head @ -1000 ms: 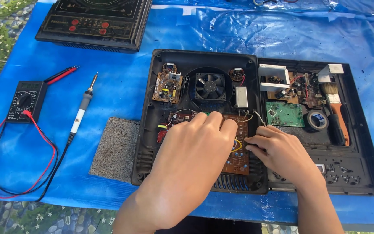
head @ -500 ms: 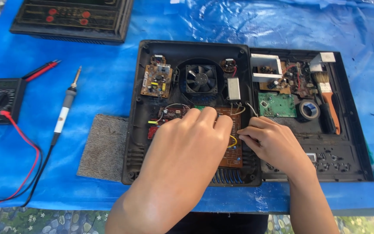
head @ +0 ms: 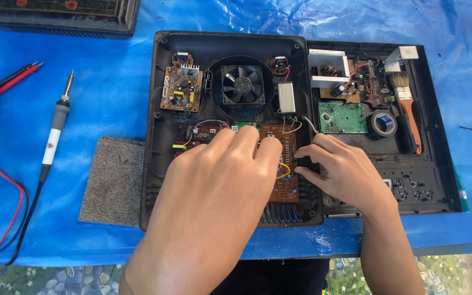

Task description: The person is reassembling an induction cooker by connecting internal wire harnesses to the main circuit board and positioning components.

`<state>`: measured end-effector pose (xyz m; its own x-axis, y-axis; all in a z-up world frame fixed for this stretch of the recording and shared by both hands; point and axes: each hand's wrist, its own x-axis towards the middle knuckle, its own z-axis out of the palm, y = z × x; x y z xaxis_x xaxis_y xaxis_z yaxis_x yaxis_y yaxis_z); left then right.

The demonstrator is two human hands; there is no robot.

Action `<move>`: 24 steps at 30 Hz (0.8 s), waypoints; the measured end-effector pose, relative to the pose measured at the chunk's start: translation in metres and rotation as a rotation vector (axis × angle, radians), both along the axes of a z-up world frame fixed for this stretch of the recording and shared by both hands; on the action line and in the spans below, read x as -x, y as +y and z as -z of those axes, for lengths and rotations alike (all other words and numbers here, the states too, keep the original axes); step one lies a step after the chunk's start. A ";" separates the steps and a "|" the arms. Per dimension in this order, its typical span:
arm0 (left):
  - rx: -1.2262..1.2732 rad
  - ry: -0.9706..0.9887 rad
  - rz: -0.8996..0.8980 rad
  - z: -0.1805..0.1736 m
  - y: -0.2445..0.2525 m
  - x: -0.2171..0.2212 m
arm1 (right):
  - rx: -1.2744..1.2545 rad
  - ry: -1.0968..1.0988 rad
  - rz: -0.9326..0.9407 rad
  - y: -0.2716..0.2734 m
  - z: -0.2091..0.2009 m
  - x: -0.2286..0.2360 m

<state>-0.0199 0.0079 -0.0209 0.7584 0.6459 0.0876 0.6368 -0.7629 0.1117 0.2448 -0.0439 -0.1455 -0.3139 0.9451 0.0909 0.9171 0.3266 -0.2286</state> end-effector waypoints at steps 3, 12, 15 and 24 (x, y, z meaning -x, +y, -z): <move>-0.003 -0.026 0.007 0.001 0.000 -0.002 | -0.004 -0.019 0.001 0.000 0.002 0.000; -0.102 -0.077 -0.011 0.006 -0.006 -0.008 | 0.046 -0.037 0.010 -0.001 0.003 0.001; -0.092 -0.083 -0.006 0.007 -0.006 -0.006 | 0.040 -0.049 0.010 -0.001 0.005 0.001; -0.094 -0.102 -0.006 0.007 -0.006 -0.008 | 0.027 -0.050 0.002 -0.001 0.007 0.002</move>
<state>-0.0114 0.0015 -0.0283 0.7388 0.6355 0.2244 0.6302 -0.7694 0.1041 0.2430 -0.0448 -0.1525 -0.3154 0.9477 0.0493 0.9283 0.3189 -0.1913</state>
